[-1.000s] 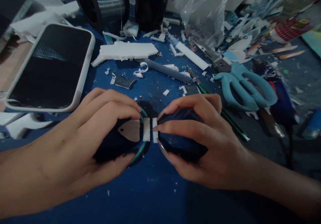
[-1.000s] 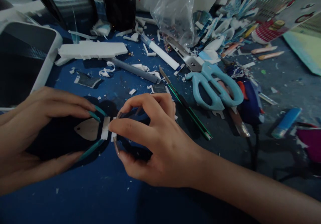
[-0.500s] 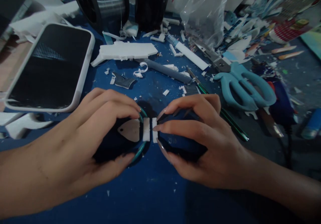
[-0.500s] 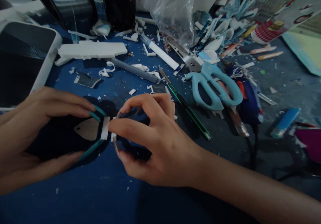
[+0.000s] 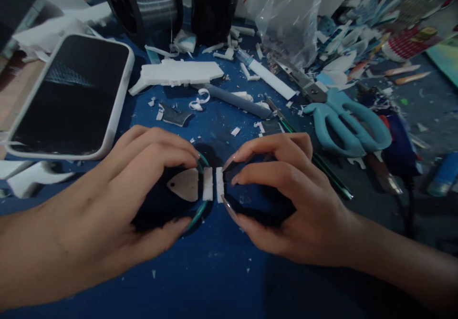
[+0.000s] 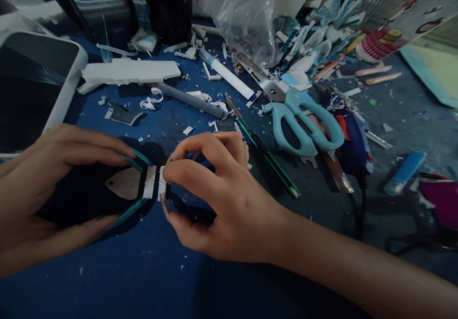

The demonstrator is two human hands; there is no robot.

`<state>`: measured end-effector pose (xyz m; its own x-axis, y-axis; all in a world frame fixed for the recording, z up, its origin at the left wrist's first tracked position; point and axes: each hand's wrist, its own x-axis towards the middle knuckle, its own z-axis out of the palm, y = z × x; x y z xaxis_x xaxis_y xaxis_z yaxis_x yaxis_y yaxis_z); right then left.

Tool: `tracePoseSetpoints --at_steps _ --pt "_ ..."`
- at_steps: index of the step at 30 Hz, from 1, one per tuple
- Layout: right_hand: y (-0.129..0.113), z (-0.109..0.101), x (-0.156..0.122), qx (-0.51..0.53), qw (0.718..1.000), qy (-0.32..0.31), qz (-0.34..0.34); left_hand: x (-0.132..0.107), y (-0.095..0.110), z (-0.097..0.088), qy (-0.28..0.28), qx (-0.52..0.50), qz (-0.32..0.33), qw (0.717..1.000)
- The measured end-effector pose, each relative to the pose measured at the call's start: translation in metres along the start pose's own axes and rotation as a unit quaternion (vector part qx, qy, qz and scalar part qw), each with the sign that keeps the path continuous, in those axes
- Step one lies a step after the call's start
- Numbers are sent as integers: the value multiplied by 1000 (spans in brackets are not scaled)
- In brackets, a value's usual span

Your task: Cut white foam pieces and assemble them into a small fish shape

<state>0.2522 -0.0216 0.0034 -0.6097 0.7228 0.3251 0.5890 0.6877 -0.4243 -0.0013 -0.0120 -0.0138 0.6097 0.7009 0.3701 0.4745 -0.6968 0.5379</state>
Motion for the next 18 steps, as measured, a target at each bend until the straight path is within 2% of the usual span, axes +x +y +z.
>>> tracePoseSetpoints --at_steps 3,8,11,18 --pt "0 0 1 -4 1000 1 0 1 -1 0 -37 42 -5 998" --pt "-1 1 1 -4 1000 -3 11 0 -2 1 -25 43 -3 999" --pt "-1 2 0 0 1000 -8 23 -3 -2 0 -38 44 -14 998" --pt "1 1 -2 5 1000 0 11 -3 -3 0 -39 42 -11 998"
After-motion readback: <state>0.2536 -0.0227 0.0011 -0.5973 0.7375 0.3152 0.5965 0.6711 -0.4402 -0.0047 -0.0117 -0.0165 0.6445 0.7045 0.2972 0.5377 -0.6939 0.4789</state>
